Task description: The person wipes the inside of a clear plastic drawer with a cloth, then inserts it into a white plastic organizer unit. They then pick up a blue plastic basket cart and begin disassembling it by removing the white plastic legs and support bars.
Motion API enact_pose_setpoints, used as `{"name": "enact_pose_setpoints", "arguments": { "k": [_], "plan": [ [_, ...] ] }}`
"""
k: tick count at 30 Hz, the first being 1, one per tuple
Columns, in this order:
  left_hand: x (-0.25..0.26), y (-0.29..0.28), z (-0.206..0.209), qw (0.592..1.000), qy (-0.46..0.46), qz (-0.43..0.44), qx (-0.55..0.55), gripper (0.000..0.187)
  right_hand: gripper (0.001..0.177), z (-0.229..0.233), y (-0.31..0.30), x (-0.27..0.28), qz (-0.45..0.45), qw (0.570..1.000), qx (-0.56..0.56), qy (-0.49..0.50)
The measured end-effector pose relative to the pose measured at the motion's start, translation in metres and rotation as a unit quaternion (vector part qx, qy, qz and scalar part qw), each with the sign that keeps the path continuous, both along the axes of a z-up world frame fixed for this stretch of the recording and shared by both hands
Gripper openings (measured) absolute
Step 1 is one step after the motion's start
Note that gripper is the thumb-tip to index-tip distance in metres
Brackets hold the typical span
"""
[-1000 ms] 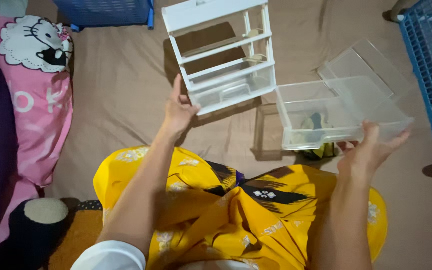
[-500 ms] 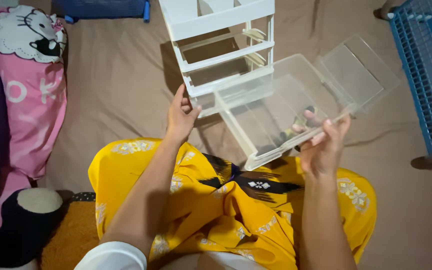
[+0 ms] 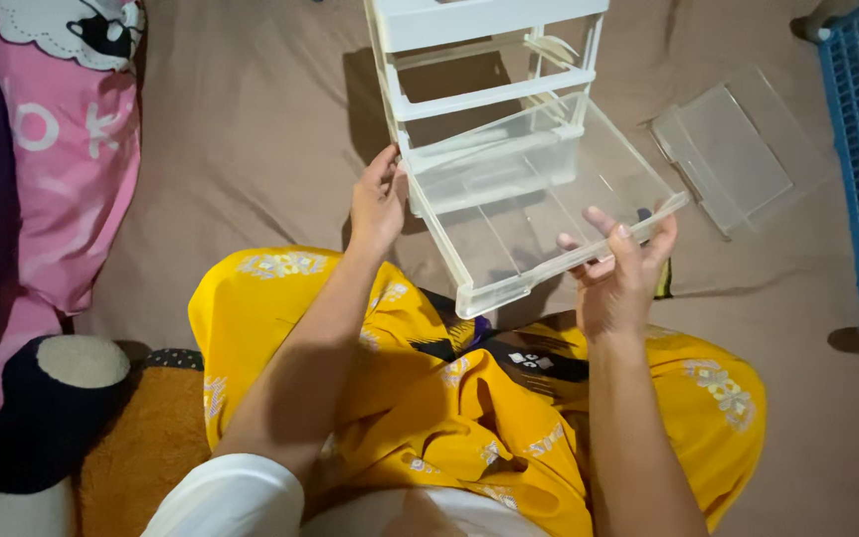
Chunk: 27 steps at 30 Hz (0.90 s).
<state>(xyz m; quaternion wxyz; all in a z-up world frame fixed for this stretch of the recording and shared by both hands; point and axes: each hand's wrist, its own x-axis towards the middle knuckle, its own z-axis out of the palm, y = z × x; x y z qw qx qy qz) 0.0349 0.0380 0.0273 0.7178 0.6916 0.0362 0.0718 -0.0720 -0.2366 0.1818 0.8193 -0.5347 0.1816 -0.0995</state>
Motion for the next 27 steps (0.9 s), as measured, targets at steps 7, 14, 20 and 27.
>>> {"name": "enact_pose_setpoints", "arguments": {
  "k": [7, 14, 20, 27],
  "plan": [
    [0.002, -0.003, 0.007, 1.0, 0.023, 0.015, -0.014, 0.028, 0.091, -0.004, 0.006, 0.005, -0.021, 1.0, -0.012, 0.015],
    [-0.001, -0.004, 0.015, 0.999, 0.032, 0.008, -0.032, 0.024, 0.089, -0.005, 0.008, 0.008, -0.017, 1.0, -0.024, 0.002],
    [0.0, -0.005, 0.008, 0.999, 0.009, 0.01, -0.043, 0.022, 0.094, -0.003, 0.013, 0.012, -0.038, 0.998, -0.057, 0.014],
    [0.003, -0.004, 0.013, 0.999, 0.026, 0.006, -0.047, 0.02, 0.099, 0.005, 0.02, 0.014, -0.055, 0.996, -0.063, 0.035]
  ]
}}
